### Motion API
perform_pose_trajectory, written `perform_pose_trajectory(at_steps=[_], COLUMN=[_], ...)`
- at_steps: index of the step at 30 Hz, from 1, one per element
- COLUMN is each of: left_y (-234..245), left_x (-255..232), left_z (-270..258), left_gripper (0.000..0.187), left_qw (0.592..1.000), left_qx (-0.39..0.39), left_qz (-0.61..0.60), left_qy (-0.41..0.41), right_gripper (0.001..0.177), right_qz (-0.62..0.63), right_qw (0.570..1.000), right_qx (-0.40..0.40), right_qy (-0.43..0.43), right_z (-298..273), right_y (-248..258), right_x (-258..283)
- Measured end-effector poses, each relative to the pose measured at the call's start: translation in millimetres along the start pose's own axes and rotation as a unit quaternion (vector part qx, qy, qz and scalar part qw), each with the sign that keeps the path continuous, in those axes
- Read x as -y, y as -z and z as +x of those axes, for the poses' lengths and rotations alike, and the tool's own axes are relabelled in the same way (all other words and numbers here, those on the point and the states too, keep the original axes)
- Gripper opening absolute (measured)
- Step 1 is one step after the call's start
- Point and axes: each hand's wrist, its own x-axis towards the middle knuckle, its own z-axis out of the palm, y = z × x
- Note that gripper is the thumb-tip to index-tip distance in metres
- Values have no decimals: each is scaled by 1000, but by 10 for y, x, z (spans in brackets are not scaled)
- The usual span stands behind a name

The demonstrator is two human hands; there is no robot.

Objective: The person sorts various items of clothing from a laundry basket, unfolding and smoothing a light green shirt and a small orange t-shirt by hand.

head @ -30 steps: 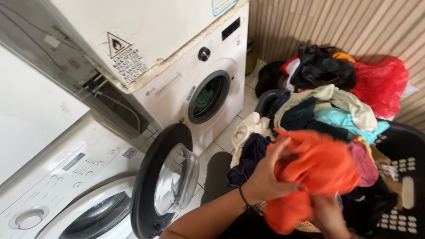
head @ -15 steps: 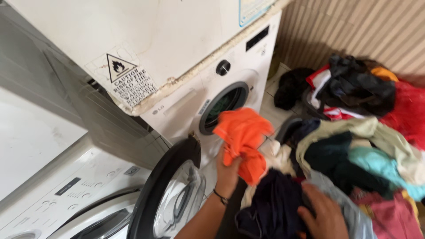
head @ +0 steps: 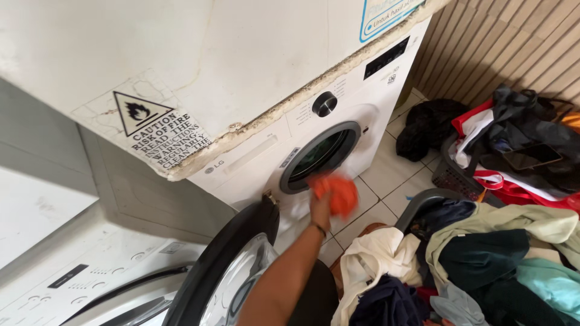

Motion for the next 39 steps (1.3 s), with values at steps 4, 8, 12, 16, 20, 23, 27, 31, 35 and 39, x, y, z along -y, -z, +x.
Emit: perform_pose_trajectory(at_steps=[4, 8, 12, 16, 20, 23, 27, 31, 35, 39], left_y=[-331, -414, -44, 172, 210, 83, 53, 170, 357, 424], left_x=[-435, -387, 28, 355, -218, -602, -816, -927, -874, -751], left_z=[82, -377, -901, -1335, -1724, -2136, -2617, -2879, -2870, -2806], left_gripper=[91, 79, 73, 94, 112, 116, 117, 111, 100, 91], left_qw=[994, 967, 922, 913, 855, 800, 763, 735, 716, 715], left_qx=[-20, 165, 336, 316, 368, 362, 324, 299, 285, 290], left_qz=[82, 141, 172, 213, 323, 436, 525, 586, 618, 594], left_qy=[76, 133, 83, 147, -172, -198, -191, -164, -154, -228], right_gripper=[52, 52, 53, 54, 47, 44, 46, 44, 28, 39], right_qz=[14, 25, 48, 65, 74, 101, 125, 120, 65, -12], right_qw=[1000, 999, 998, 996, 995, 993, 991, 990, 991, 973], right_qx=[-2, -21, -35, -45, -59, -54, -52, -73, -28, 45], right_qy=[-9, -21, -17, -34, -30, -31, 1, -8, -113, -228], right_z=[-107, -163, -101, -61, 50, 131, 72, -494, -1301, -1840], right_y=[-16, 34, 182, 451, 678, 899, 1341, 1837, 2190, 2163], right_x=[42, 142, 280, 569, 779, 901, 1116, 1305, 1213, 1109])
